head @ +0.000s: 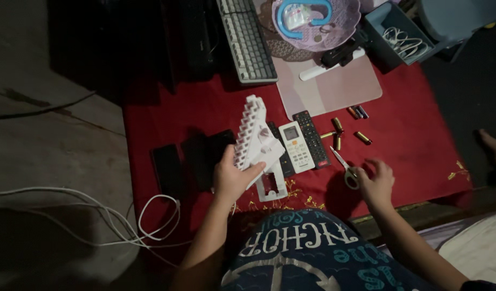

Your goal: The person removes batteries from a white plastic Christmas tree-shaped light fixture, then inserts new batteries into the same fixture. They use scissors to trim a small plastic tab on the fixture before placing it on the table.

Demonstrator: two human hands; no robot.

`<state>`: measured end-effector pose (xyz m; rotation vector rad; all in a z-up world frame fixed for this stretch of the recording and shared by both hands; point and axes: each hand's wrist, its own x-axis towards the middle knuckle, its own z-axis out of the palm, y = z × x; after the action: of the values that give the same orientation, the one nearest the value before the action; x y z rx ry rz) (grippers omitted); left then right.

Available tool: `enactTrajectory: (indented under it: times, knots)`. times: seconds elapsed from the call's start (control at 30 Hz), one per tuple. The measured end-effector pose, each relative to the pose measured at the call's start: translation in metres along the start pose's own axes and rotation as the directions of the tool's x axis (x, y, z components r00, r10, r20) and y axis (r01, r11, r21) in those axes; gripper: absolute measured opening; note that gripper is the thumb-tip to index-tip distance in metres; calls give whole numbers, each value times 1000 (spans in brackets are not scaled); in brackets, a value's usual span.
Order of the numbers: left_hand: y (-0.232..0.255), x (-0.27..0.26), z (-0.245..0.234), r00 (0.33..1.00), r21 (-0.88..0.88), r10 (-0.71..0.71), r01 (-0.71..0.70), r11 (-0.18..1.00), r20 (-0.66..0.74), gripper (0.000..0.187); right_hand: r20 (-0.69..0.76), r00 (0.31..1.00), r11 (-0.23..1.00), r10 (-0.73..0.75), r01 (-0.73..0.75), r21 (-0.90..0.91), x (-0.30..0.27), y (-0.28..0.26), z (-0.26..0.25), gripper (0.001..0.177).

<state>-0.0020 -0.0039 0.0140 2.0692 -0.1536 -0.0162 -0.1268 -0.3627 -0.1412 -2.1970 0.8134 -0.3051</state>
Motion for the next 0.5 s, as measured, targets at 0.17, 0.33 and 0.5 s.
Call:
enactTrajectory:
  times: [0.17, 0.33, 0.5]
  knots:
    - [5, -3, 12, 994, 145, 0, -16, 989, 109, 56, 182, 942, 940, -280, 231, 253, 3, -86, -6, 56]
    - [10, -4, 33, 926, 259, 91, -195, 946, 366, 60, 572, 729, 746, -377, -127, 654, 10, -157, -9, 98]
    - [14, -8, 31, 833, 296, 112, -314, 902, 542, 62, 731, 557, 830, -394, -126, 544, 22, -164, -12, 59]
